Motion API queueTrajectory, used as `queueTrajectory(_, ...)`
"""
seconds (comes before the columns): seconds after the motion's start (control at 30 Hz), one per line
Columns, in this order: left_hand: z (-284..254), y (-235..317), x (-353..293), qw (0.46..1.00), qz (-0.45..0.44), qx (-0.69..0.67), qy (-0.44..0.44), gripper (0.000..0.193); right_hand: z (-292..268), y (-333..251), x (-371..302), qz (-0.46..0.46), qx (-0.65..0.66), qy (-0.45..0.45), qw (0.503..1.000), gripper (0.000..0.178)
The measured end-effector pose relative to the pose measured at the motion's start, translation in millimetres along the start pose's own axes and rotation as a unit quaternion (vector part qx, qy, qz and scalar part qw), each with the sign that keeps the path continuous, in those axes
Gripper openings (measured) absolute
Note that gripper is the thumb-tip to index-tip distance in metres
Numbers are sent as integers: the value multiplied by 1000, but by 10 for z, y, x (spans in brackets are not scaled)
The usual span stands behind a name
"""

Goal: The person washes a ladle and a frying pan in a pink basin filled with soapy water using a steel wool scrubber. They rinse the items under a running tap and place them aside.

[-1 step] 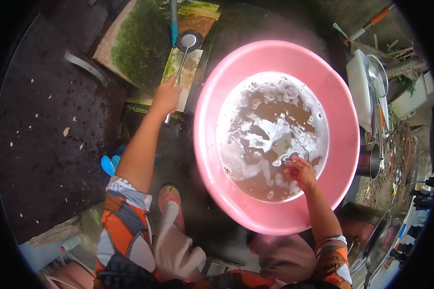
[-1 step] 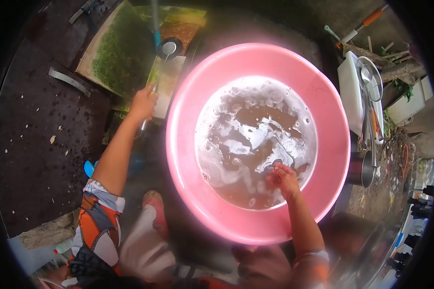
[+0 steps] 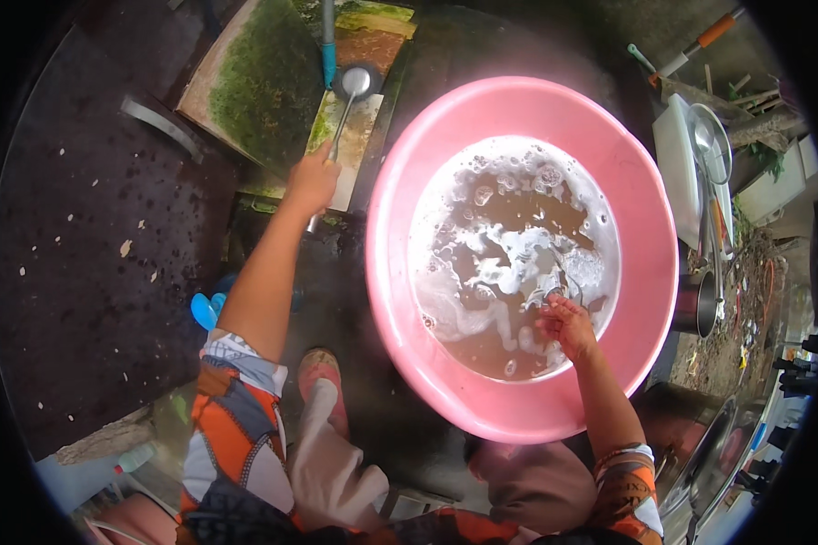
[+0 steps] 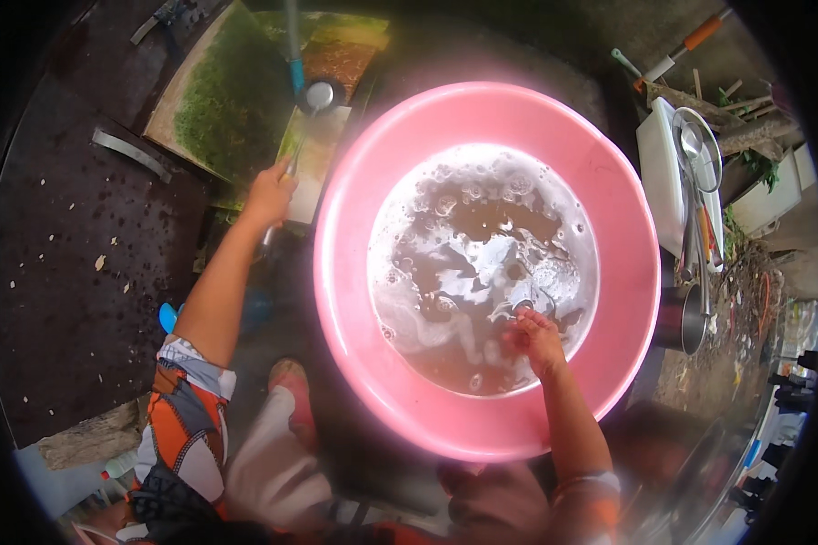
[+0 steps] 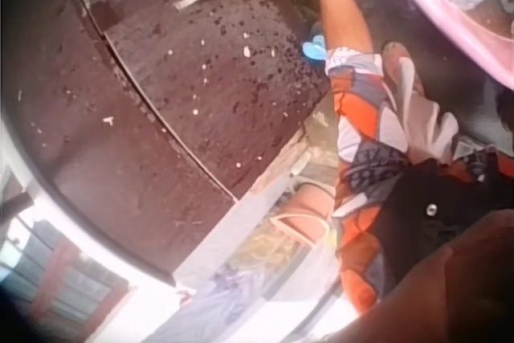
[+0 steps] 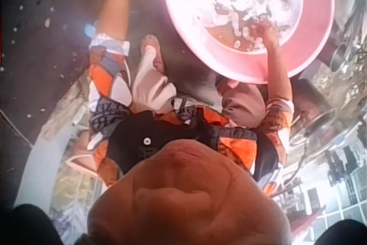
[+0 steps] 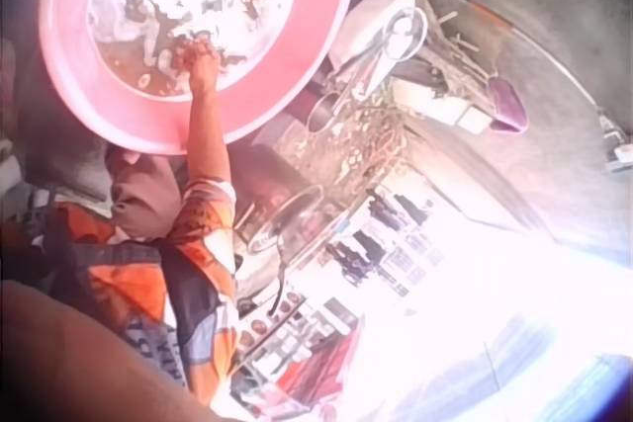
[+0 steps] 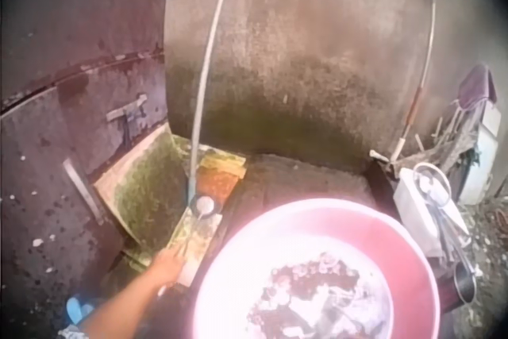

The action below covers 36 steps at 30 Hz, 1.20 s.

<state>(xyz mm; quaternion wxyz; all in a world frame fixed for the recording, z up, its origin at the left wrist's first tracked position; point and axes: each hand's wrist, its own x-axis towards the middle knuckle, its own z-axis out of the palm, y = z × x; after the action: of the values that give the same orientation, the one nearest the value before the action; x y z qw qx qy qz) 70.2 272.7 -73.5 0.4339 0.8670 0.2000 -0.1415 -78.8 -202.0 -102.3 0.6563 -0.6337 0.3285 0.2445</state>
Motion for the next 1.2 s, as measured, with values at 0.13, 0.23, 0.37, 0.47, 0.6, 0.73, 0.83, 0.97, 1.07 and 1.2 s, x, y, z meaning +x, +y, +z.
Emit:
queueTrajectory(0.13,-98,79,-26,1000,-14,-28,-2,53,-14,34,23,-4,11,-8,1000,22)
queueTrajectory(0.23,-14,13,-33,996,22,-67,50,49,-14,32,17,3,1,1,1000,22)
queueTrajectory(0.37,-103,-41,103,1000,7,-24,-10,48,6,4,7,-2,-5,-4,1000,22)
queueTrajectory(0.47,-34,0,33,998,27,-52,25,49,-13,5,12,0,1,7,1000,22)
queueTrajectory(0.6,-32,27,-6,999,1,-40,1,49,12,-18,-18,-1,-9,12,1000,21)
queueTrajectory(0.73,32,-27,-57,997,15,-77,6,48,-14,5,-25,5,-12,8,1000,21)
queueTrajectory(0.83,17,-14,-30,998,-8,-42,-41,51,-31,40,19,2,-5,-2,1000,20)
queueTrajectory(0.97,159,-3,-139,998,26,-59,9,50,-50,51,38,5,3,2,1000,19)
queueTrajectory(1.07,113,25,-80,999,6,-27,-21,49,-60,84,37,4,0,4,1000,18)
queueTrajectory(1.2,152,27,-120,999,38,-21,12,48,-55,71,28,4,1,3,1000,19)
